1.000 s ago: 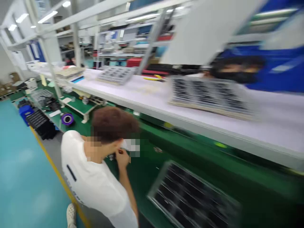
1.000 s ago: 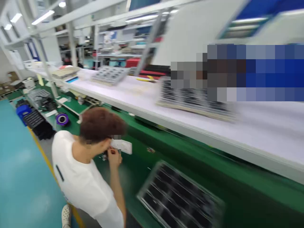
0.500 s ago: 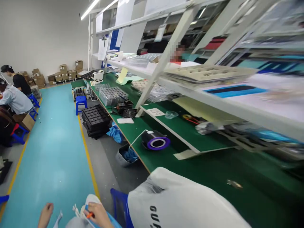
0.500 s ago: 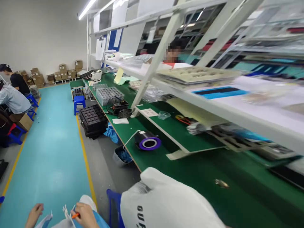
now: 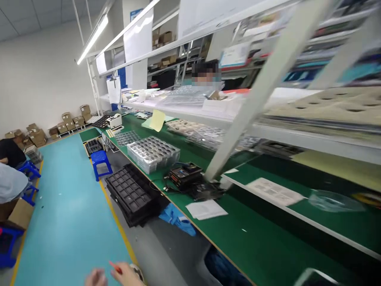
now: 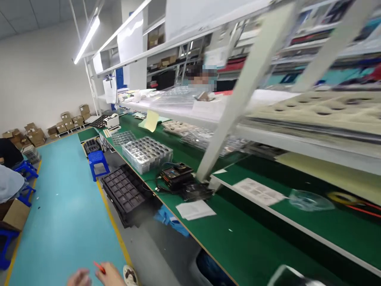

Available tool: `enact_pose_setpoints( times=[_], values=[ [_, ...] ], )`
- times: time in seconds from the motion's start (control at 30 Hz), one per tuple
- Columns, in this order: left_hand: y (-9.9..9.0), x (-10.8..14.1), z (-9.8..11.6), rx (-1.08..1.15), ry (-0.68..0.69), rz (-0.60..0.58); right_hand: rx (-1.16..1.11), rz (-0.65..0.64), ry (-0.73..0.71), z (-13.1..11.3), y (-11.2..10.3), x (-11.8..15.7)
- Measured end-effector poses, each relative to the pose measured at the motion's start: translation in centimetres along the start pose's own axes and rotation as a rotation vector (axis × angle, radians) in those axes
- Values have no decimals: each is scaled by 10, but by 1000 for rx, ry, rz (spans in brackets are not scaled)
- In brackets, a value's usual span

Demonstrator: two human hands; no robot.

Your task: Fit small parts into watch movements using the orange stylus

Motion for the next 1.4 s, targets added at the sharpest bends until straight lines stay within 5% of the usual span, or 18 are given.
enact_pose_setpoints(
  times=[0.13, 0.3, 0.5, 0.7, 0.9, 1.1, 1.4],
  values=[
    [-41, -78, 40, 169, -4, 117, -147, -213, 179, -15, -10, -114],
    [-86, -154, 62, 372, -62, 284, -275, -292, 260, -29, -25, -214],
    [-143, -288, 92, 403, -25, 251, -376, -185, 204, -32, -50, -350],
    [-193, -419, 164, 269, 83, 31, -425, 97, 59, -52, -95, -470],
    [-185, -510, 238, 98, 207, -186, -446, 476, -69, -75, -160, -516],
    [-169, -596, 313, -62, 446, -275, -420, 729, -168, -92, -225, -575],
    [-107, -719, 480, -311, 1025, -391, -389, 1042, -394, -142, -385, -654]
  ],
)
Point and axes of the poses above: each hand's wrist, its own x-axis away from the middle knuckle, its own y-axis out of the palm, z = x × y, the point moved 5 cm from there along -x, towards the middle knuckle, and after that the axes turned 10 degrees about -x, right-handed, at the moved point
